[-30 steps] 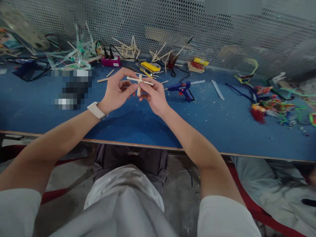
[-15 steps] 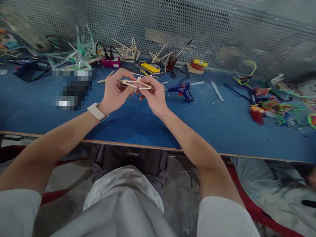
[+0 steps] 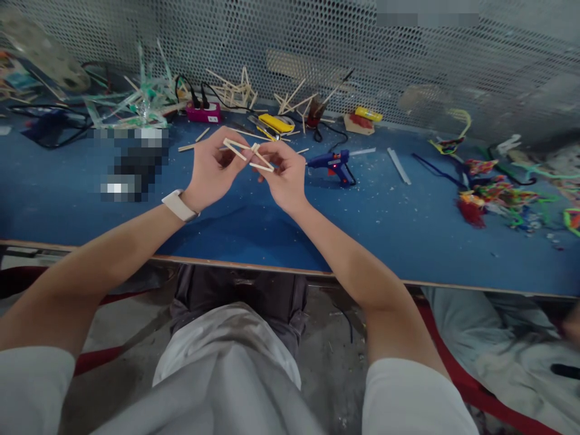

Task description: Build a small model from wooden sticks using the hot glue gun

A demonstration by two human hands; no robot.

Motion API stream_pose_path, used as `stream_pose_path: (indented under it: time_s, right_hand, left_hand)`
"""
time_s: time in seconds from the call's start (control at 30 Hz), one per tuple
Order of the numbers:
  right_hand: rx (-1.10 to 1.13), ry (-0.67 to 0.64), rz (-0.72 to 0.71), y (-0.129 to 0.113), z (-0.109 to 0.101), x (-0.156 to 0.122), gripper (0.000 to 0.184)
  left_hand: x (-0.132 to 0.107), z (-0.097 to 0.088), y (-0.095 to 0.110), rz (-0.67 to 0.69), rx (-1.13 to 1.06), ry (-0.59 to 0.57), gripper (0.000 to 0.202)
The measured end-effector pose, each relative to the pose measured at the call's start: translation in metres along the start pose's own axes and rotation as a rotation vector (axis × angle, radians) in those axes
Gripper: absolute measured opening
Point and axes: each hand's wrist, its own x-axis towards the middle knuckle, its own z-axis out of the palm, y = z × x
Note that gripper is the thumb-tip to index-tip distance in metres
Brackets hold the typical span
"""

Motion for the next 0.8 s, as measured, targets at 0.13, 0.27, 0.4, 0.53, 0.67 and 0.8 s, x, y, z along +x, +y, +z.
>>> stream_pose_path:
  time_s: [0.13, 0.27, 0.4, 0.53, 0.67, 0.8]
  right_hand:
    - [-0.017, 0.037, -0.027, 0.004, 0.0, 0.001, 0.058]
    - [0.052, -0.025, 0.002, 0.011, -0.004, 0.006, 0.061]
    - [0.124, -0.074, 0.036, 0.013, -0.007, 0.007, 0.064]
    - [0.153, -0.104, 0.094, 0.012, -0.007, 0.006, 0.072]
    - [0.131, -0.116, 0.145, 0.012, -0.006, 0.004, 0.078]
    - [0.136, -0.113, 0.132, 0.013, -0.005, 0.004, 0.07]
  left_hand:
    - [0.002, 0.0, 0.001, 0.021, -0.007, -0.002, 0.052]
    - [0.001, 0.0, 0.002, 0.002, -0.027, -0.024, 0.053]
    - [0.0, 0.001, 0.003, -0.02, -0.058, -0.026, 0.054]
    - [0.0, 0.003, 0.008, -0.039, -0.094, -0.022, 0.057]
    - [0.002, 0.004, 0.011, -0.092, -0.135, -0.04, 0.061]
    - [0.003, 0.006, 0.008, -0.125, -0.176, -0.064, 0.063]
